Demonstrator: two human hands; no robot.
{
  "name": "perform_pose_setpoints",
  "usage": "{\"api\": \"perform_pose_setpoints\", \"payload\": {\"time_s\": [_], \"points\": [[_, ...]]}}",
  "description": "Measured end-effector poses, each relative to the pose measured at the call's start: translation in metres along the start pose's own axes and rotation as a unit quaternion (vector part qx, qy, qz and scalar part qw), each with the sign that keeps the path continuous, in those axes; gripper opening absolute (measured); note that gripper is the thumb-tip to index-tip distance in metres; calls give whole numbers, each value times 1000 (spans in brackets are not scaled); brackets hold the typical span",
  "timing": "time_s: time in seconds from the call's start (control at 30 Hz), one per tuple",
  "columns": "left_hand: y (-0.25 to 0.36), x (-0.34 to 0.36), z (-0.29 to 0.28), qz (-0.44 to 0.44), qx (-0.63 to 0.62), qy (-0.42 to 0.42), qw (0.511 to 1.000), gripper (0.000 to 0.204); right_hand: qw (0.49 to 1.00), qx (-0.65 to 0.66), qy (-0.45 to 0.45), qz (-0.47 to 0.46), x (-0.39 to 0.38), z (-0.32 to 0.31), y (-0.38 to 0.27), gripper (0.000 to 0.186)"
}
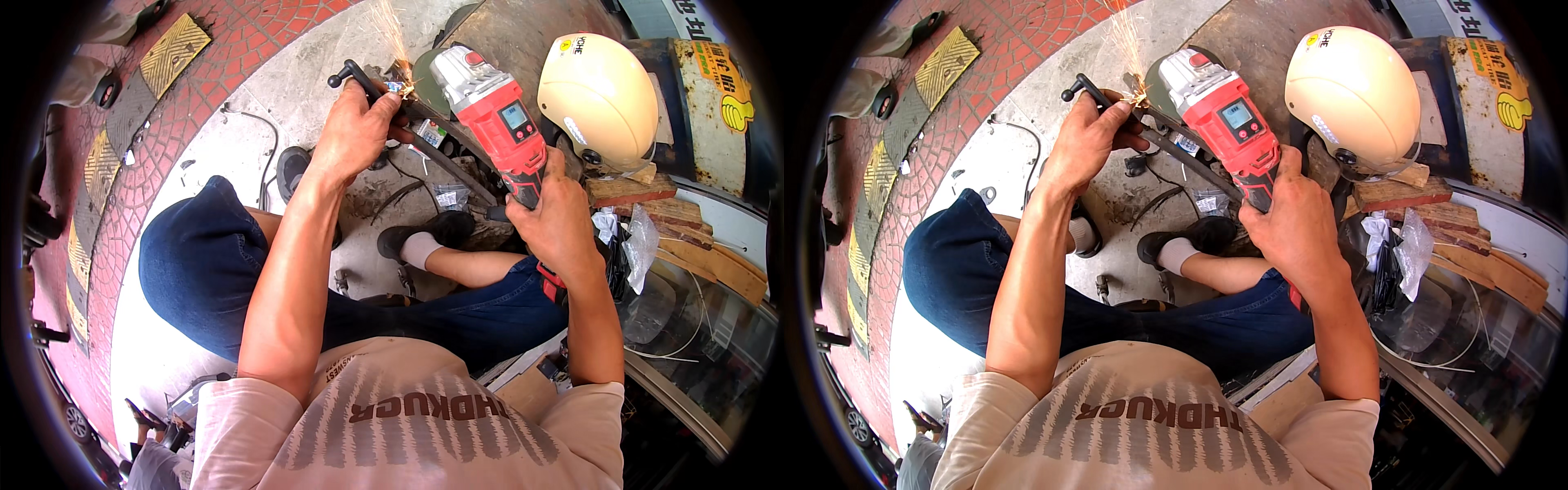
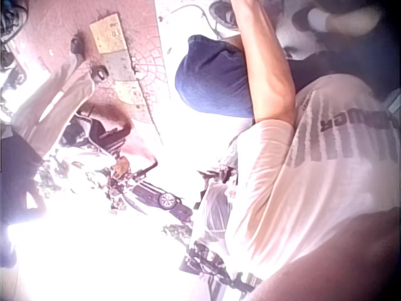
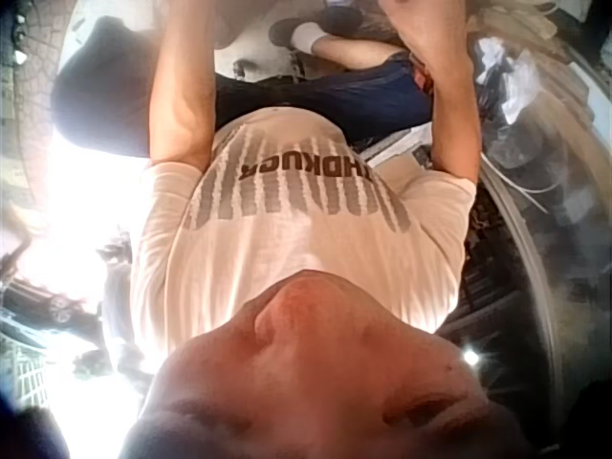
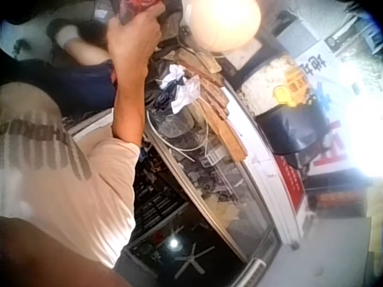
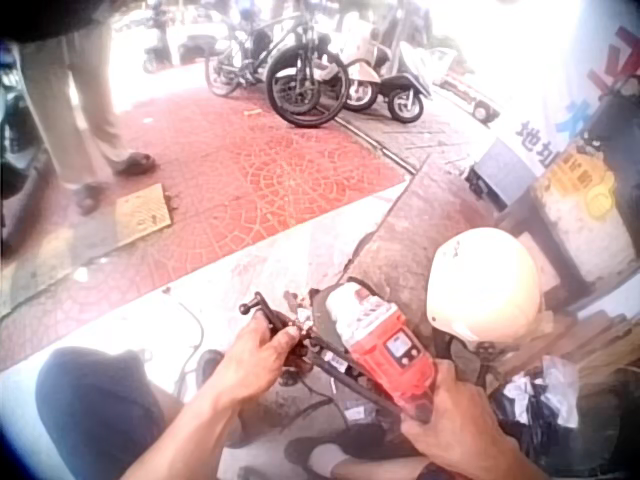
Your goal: The person uses a handheld power grinder to smooth or sharpen a small metal component, holding the part steady while applying the spinning disc to the metal edge, producing sparks.
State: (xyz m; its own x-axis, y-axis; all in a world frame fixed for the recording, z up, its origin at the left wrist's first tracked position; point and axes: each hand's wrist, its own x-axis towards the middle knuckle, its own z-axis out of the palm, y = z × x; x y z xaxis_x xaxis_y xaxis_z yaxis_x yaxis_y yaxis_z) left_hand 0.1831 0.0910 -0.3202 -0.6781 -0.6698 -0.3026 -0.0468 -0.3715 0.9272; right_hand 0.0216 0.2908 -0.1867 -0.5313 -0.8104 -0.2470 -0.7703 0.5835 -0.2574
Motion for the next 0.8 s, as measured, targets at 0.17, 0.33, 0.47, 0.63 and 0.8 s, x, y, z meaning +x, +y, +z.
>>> {"api": "perform_pose_setpoints", "payload": {"time_s": [0.17,0.33,0.47,0.63,0.8], "points": [[2,-1,1,-1,2,2,1000,30,1000,-10,-1,-1,0,0,1,60],[3,-1,2,-2,0,1,1000,31,1000,-13,-2,0,0,0,1,60],[0,0,0,1,2,1,1000,31,1000,-13,4,-9,0,1,2,62],[1,0,0,2,7,3,1000,31,1000,-14,9,-16,0,2,3,62],[-2,2,0,1,44,14,999,30,1000,-11,4,-10,0,0,1,62]]}}
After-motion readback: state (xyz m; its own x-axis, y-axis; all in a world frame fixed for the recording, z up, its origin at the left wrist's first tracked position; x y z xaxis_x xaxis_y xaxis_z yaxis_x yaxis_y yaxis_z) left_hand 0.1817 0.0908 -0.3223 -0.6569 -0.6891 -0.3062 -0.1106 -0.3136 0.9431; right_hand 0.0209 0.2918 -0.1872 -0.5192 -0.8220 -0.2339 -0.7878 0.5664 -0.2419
